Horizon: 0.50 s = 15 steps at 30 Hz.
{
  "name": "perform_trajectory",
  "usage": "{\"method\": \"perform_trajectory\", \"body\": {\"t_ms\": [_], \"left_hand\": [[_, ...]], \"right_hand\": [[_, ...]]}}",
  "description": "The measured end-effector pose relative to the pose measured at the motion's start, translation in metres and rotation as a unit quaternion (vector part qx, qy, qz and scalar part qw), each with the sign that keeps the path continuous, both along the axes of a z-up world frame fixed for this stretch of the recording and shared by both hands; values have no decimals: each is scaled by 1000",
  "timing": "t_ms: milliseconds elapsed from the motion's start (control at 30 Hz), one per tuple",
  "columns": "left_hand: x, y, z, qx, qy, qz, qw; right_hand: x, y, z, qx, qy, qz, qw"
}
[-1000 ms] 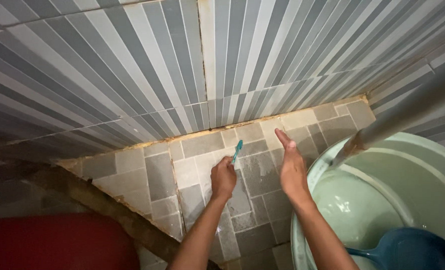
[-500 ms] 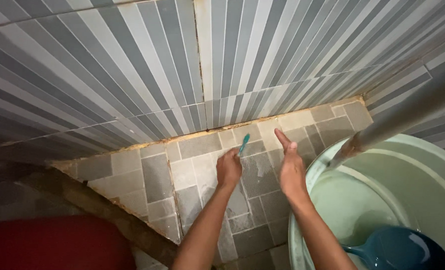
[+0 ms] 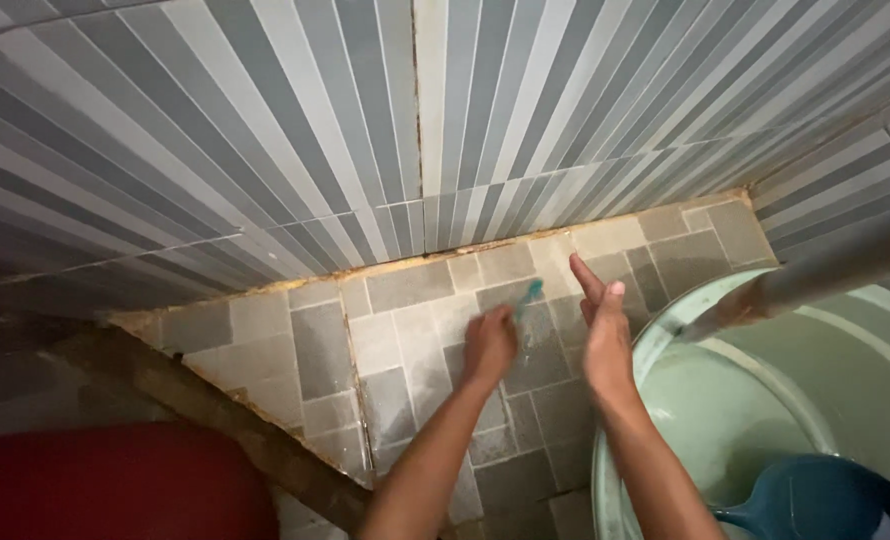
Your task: Scrubbing the grout lines of bathroom floor tiles using a toothbrush
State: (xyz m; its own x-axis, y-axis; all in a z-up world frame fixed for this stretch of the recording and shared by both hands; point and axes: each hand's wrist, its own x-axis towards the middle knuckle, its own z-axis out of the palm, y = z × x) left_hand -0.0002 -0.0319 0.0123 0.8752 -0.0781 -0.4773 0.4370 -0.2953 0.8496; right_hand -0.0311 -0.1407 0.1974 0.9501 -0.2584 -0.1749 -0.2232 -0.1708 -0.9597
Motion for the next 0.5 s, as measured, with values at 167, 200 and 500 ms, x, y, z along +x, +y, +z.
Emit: {"method": "perform_trajectory", "body": {"t_ms": [167,200,500], "left_hand": [[12,-5,-27,8,40,-9,999],[-6,-2,-20,9,38,-8,999],[-50,4,-25,-47,132,49,989]], "right_hand": [[0,5,11,-34,36,-2,999],[2,4,8,-34,35,-1,999],[-1,-12,5,-208,-7,109,972]]}}
